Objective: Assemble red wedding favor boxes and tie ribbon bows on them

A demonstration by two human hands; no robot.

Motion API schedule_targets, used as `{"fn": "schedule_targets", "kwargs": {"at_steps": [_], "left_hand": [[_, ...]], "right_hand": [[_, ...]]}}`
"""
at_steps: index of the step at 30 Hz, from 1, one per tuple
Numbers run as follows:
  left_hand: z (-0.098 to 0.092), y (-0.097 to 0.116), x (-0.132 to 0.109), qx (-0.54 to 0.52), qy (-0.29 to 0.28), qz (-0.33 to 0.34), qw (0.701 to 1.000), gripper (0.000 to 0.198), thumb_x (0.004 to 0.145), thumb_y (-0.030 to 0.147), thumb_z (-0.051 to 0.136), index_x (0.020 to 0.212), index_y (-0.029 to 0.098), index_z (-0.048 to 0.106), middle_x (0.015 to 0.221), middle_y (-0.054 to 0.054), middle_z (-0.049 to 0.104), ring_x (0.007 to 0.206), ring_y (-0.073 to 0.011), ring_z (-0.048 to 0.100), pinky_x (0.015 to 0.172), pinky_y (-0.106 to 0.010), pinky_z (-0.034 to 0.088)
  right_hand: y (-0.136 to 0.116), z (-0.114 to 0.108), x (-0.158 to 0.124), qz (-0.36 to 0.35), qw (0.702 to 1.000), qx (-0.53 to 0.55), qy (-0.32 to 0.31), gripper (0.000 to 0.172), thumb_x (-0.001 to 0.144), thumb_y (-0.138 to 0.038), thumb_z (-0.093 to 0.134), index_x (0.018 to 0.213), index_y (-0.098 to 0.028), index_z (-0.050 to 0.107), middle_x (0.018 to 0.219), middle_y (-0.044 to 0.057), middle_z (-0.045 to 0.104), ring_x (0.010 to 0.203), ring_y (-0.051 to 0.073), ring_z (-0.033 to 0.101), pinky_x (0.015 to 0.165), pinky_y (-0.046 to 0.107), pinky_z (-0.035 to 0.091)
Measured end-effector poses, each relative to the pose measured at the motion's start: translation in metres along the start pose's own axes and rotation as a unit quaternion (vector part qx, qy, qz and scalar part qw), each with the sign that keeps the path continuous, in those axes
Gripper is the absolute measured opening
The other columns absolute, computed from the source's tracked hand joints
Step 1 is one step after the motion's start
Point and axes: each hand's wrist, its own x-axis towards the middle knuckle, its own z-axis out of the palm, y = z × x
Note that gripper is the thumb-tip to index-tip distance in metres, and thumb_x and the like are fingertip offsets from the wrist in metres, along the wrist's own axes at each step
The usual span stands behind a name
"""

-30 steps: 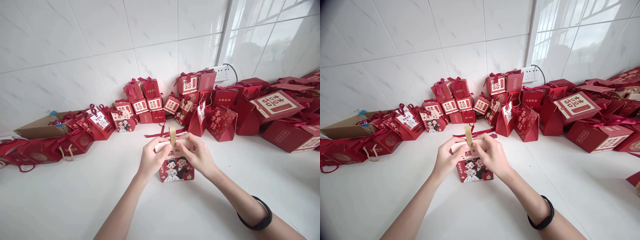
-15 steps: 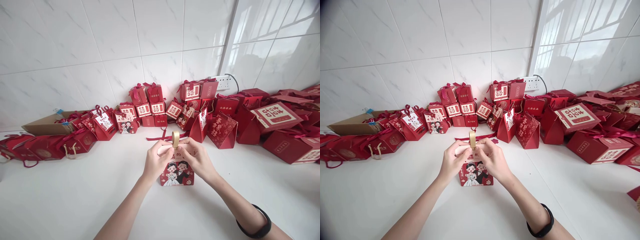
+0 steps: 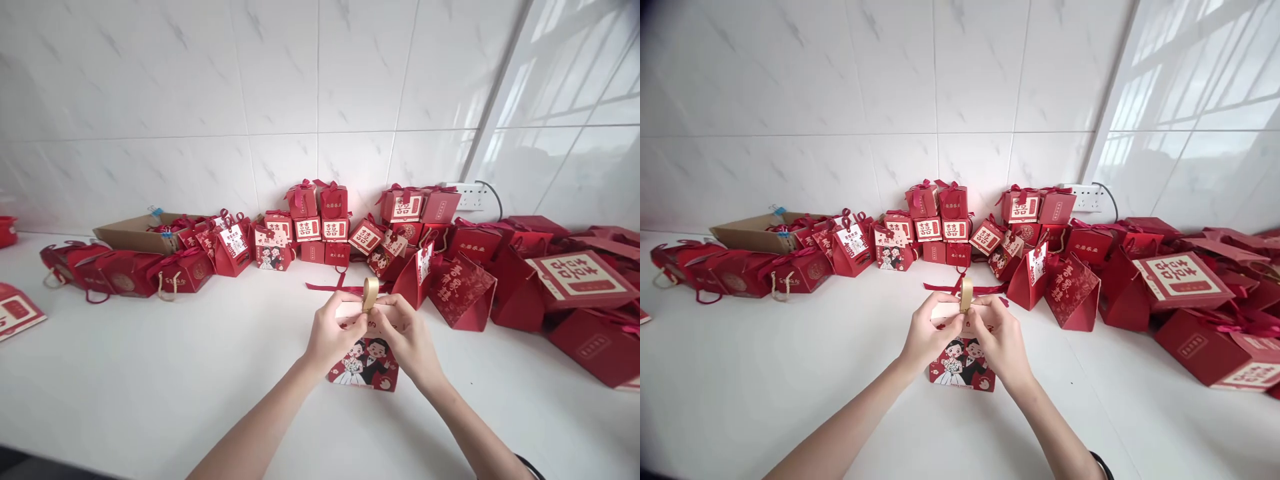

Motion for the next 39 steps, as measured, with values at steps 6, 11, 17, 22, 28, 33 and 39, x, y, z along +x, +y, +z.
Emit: {"fn": "schedule_targets", "kwargs": {"at_steps": [6, 11, 17, 22, 28, 33, 39], "left_hand": [[0.005, 0.006, -0.003, -0.085, 0.054, -0.052, 0.994, 0.045, 0.069, 0.021, 0.067, 0.110, 0.021, 0.049, 0.100, -0.005, 0.064, 0.077, -0.0152, 0.067, 0.069, -0.025, 0.056], [0.006, 0.008, -0.003, -0.118, 0.041, -0.096, 0.988, 0.017, 0.068, 0.022, 0.069, 0.081, 0.014, 0.062, 0.077, -0.004, 0.068, 0.074, -0.0162, 0.065, 0.064, -0.021, 0.051], [0.002, 0.002, -0.002, -0.108, 0.005, -0.098, 0.989, 0.015, 0.070, 0.027, 0.067, 0.073, 0.013, 0.068, 0.075, -0.006, 0.070, 0.073, -0.0176, 0.064, 0.063, -0.022, 0.049], [0.001, 0.000, -0.002, -0.089, -0.008, -0.087, 0.992, 0.016, 0.070, 0.028, 0.067, 0.075, 0.012, 0.069, 0.076, -0.006, 0.071, 0.074, -0.0188, 0.065, 0.064, -0.023, 0.049], [0.000, 0.002, -0.001, -0.068, 0.004, -0.069, 0.995, 0.015, 0.068, 0.027, 0.067, 0.068, 0.012, 0.064, 0.066, -0.003, 0.066, 0.065, -0.0156, 0.060, 0.058, -0.022, 0.045], [0.000, 0.001, 0.001, -0.043, 0.022, -0.065, 0.997, 0.021, 0.066, 0.030, 0.069, 0.065, 0.013, 0.059, 0.067, -0.003, 0.062, 0.065, -0.0150, 0.058, 0.059, -0.023, 0.045], [0.000, 0.002, 0.001, -0.013, 0.030, -0.071, 0.997, 0.021, 0.065, 0.031, 0.068, 0.067, 0.014, 0.057, 0.064, 0.000, 0.057, 0.061, -0.0124, 0.054, 0.057, -0.022, 0.044]], "right_hand": [[0.001, -0.001, 0.000, -0.001, 1.000, 0.011, -0.005, 0.028, 0.084, -0.048, 0.054, 0.082, -0.021, 0.052, 0.073, 0.001, 0.067, 0.069, 0.017, 0.064, 0.061, 0.025, 0.048], [0.001, -0.001, -0.001, -0.001, 1.000, -0.003, 0.005, 0.028, 0.083, -0.049, 0.055, 0.082, -0.021, 0.052, 0.073, 0.001, 0.067, 0.068, 0.017, 0.064, 0.061, 0.025, 0.048], [-0.001, -0.001, -0.003, 0.003, 1.000, -0.002, 0.001, 0.029, 0.083, -0.049, 0.055, 0.081, -0.021, 0.051, 0.074, 0.002, 0.068, 0.069, 0.017, 0.064, 0.061, 0.025, 0.049], [-0.002, -0.003, -0.003, -0.015, 0.999, -0.034, -0.002, 0.029, 0.084, -0.049, 0.053, 0.078, -0.021, 0.050, 0.070, 0.001, 0.066, 0.064, 0.016, 0.063, 0.057, 0.024, 0.048], [0.001, -0.009, 0.000, -0.160, 0.976, -0.147, 0.026, 0.019, 0.087, -0.040, 0.053, 0.087, -0.021, 0.056, 0.079, 0.003, 0.065, 0.067, 0.016, 0.061, 0.058, 0.026, 0.048], [0.004, -0.004, 0.004, -0.266, 0.935, -0.227, 0.061, 0.015, 0.090, -0.029, 0.051, 0.099, -0.019, 0.057, 0.084, 0.005, 0.062, 0.073, 0.016, 0.060, 0.061, 0.026, 0.048], [0.006, -0.003, 0.007, -0.310, 0.899, -0.296, 0.089, 0.017, 0.092, -0.029, 0.048, 0.088, -0.017, 0.058, 0.069, 0.004, 0.058, 0.063, 0.016, 0.054, 0.058, 0.028, 0.045]]}}
